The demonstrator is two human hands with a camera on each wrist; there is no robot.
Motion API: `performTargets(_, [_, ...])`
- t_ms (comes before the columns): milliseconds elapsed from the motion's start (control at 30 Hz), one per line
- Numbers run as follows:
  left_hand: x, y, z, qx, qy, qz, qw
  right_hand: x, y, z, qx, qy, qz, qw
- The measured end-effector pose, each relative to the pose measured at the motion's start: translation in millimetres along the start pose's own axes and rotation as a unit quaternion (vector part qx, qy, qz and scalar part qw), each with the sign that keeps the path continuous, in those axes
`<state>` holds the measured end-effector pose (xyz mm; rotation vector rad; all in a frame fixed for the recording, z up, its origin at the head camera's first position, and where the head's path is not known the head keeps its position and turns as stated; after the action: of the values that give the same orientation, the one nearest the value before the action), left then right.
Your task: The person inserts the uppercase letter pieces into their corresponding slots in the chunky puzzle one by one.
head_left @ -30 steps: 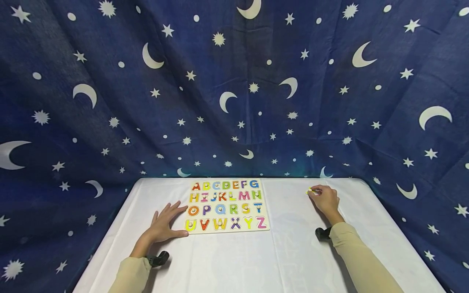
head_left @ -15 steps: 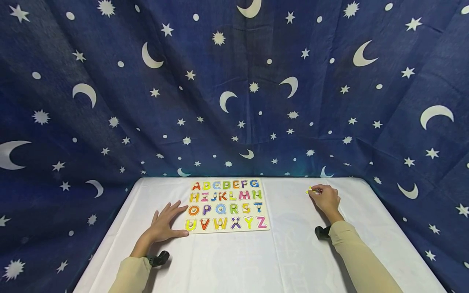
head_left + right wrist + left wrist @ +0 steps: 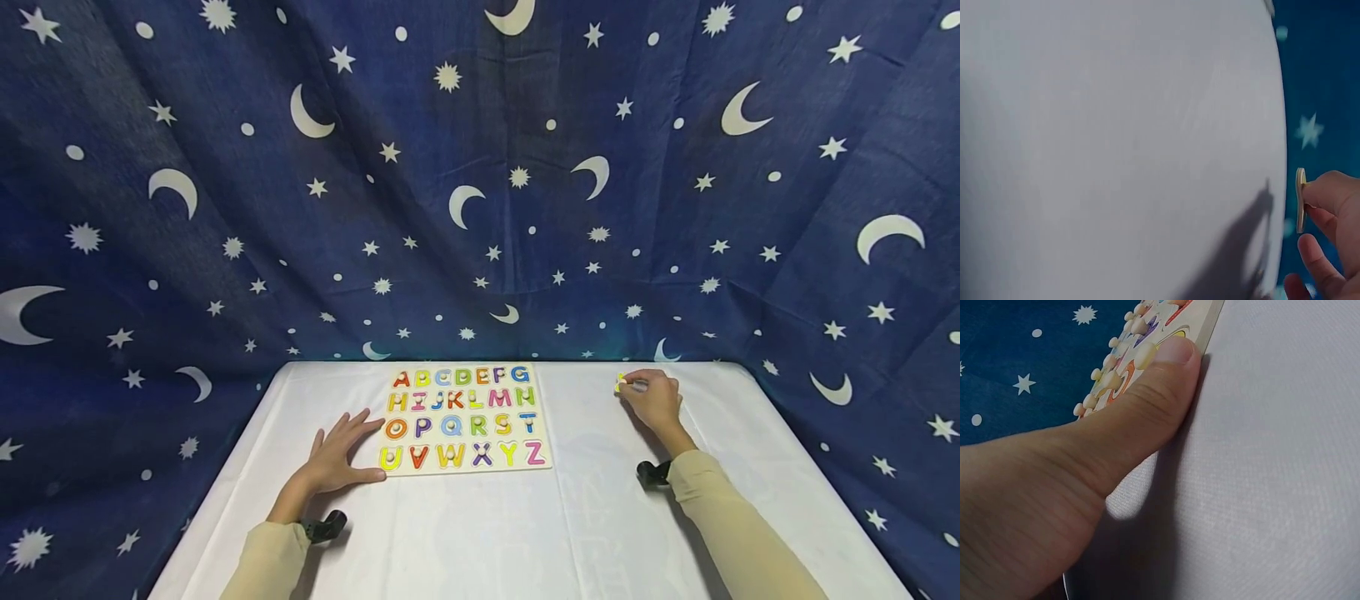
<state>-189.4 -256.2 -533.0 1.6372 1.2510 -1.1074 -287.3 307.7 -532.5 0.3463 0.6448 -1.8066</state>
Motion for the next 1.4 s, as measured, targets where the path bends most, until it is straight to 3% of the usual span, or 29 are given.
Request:
performTargets(333, [0.7,-1.8,-0.3,-0.005,-0.001,0.008,1.0000,32.4,21.2,48.8,-0.106,-0.073,0.037,0.991])
performTargets(833, [-0.7,-0.8,-0.3,-0.001,0.004,0.001,1.0000,85.1,75.4,93.5,-0.126,-0.106,0.114,0.980])
performTargets(1167, [0.3,-1.2,-0.4,-0.001,0.003,0.004,1.0000,109.2,103.9,99.7,-0.103,-0.088,0.173,0.975])
performTargets(1400, [-0.2,-2.5,-1.8,0.001,0.003,0.000,1.0000,114.6,117.0,99.2,-0.107,-0.065,0.181,0.975])
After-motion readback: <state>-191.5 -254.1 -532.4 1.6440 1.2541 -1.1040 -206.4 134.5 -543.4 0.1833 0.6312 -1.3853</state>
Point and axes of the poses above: each hand's wrist, its own y-axis away from the middle knuckle, its own x-axis out of the palm, z = x × y, the point moved 1 cm from there along -y, towards the middle knuckle, and after that the axes turned 12 degrees about -y, right-handed, at the moved point
